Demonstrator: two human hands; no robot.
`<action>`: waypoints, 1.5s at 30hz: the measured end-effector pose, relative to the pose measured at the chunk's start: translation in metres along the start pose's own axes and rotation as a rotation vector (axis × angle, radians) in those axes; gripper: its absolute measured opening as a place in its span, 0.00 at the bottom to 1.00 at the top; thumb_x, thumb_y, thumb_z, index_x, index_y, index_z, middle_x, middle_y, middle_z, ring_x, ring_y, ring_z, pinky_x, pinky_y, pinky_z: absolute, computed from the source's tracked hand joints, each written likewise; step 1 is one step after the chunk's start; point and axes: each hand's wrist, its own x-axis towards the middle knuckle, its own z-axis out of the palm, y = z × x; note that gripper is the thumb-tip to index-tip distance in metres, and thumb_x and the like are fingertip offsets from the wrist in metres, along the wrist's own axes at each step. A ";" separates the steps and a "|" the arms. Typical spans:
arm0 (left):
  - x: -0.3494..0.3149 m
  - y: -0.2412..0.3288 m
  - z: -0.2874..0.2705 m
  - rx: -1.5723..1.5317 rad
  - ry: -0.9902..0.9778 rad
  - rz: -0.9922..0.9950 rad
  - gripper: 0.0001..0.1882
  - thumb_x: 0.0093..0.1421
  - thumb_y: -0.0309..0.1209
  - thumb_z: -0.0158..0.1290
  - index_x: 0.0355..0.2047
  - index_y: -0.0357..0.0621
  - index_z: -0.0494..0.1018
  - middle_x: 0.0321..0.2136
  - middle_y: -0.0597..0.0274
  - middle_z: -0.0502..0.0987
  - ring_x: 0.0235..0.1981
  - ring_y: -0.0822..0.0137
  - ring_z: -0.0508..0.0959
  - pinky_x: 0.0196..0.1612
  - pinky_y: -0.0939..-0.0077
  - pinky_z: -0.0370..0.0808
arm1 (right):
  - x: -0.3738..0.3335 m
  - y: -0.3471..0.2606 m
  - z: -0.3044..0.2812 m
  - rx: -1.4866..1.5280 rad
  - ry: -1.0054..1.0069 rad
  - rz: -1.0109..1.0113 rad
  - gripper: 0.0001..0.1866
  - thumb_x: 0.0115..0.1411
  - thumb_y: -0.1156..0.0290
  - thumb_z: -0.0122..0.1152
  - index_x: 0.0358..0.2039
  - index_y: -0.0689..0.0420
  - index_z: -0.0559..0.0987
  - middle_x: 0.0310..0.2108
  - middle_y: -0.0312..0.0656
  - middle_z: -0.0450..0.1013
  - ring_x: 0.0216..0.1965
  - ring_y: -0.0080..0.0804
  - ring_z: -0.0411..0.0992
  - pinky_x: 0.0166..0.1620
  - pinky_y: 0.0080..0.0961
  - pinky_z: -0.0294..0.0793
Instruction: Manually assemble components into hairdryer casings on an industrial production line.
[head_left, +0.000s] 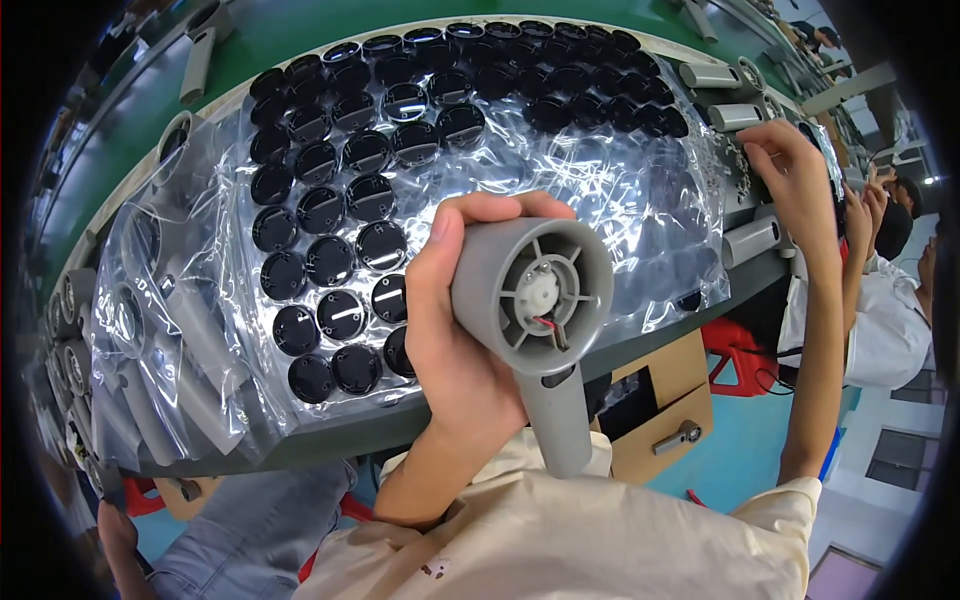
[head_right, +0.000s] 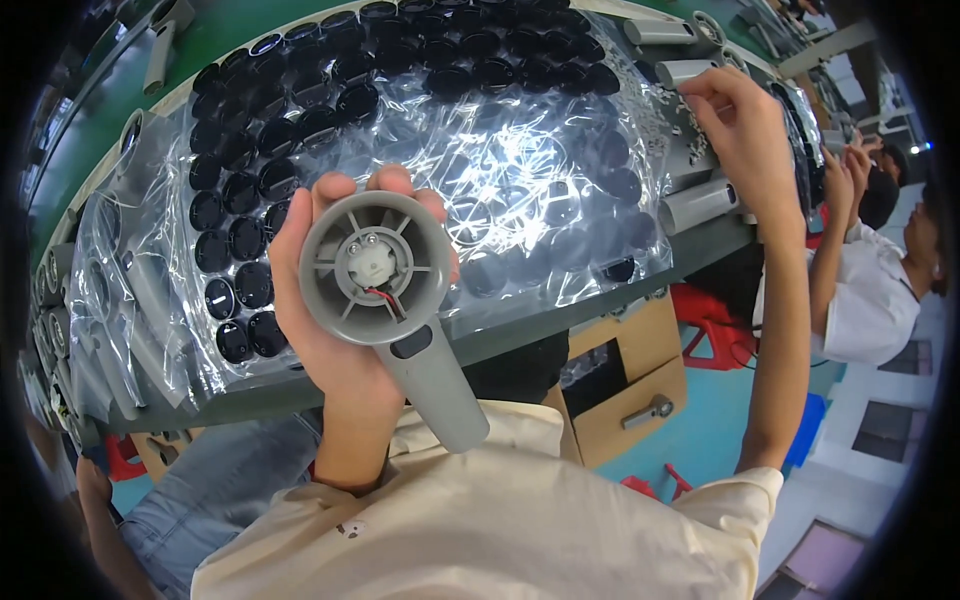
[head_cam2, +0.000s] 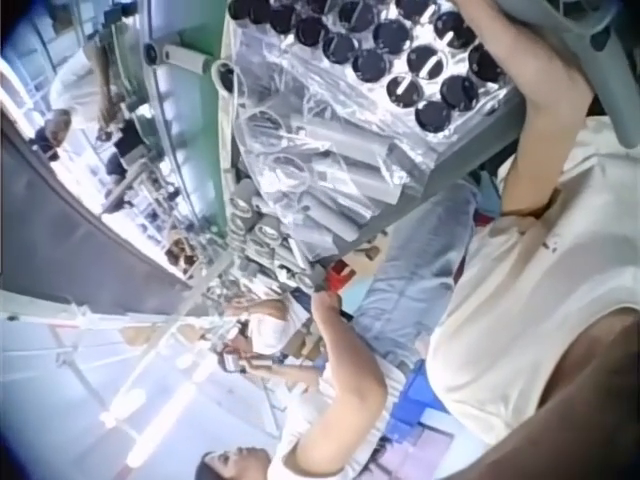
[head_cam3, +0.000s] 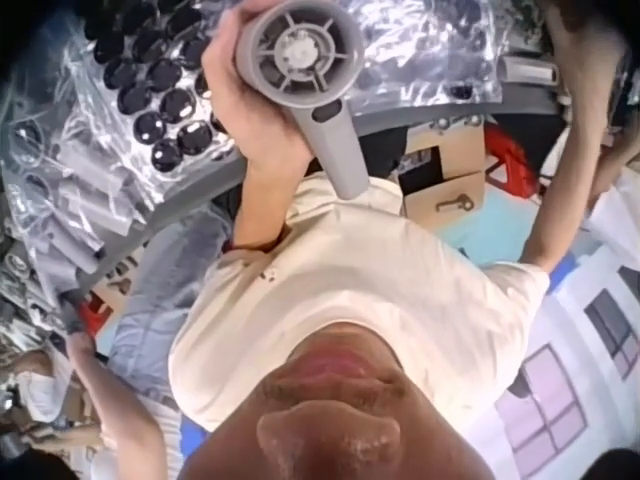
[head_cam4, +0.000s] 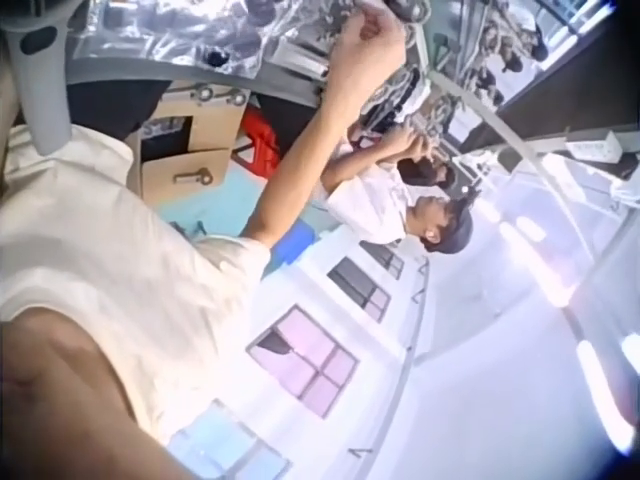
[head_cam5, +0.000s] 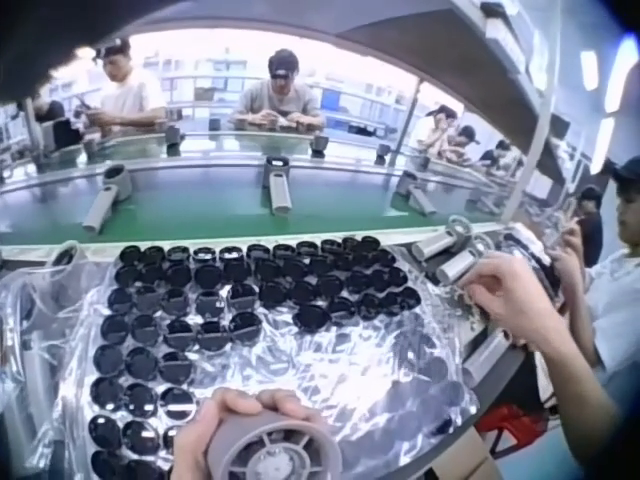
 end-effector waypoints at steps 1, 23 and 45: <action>0.000 0.001 -0.002 0.006 -0.008 -0.001 0.18 0.64 0.44 0.34 0.38 0.43 0.66 0.38 0.49 0.71 0.35 0.61 0.75 0.36 0.72 0.76 | -0.003 -0.020 -0.002 0.092 -0.022 -0.033 0.06 0.55 0.80 0.53 0.34 0.64 0.75 0.28 0.37 0.68 0.30 0.20 0.66 0.36 0.15 0.65; -0.007 0.021 0.020 0.174 0.195 -0.054 0.20 0.63 0.45 0.35 0.39 0.41 0.66 0.38 0.53 0.73 0.38 0.63 0.73 0.43 0.72 0.71 | -0.013 -0.242 0.013 0.082 -0.337 -0.599 0.15 0.31 0.83 0.61 0.25 0.61 0.74 0.20 0.42 0.65 0.19 0.29 0.63 0.21 0.20 0.60; -0.002 0.000 0.007 0.009 0.106 -0.083 0.16 0.63 0.42 0.37 0.34 0.42 0.66 0.34 0.49 0.71 0.35 0.58 0.75 0.35 0.69 0.77 | 0.062 -0.179 0.019 0.386 -0.310 -0.649 0.07 0.52 0.73 0.60 0.27 0.64 0.74 0.23 0.36 0.67 0.23 0.21 0.64 0.27 0.17 0.64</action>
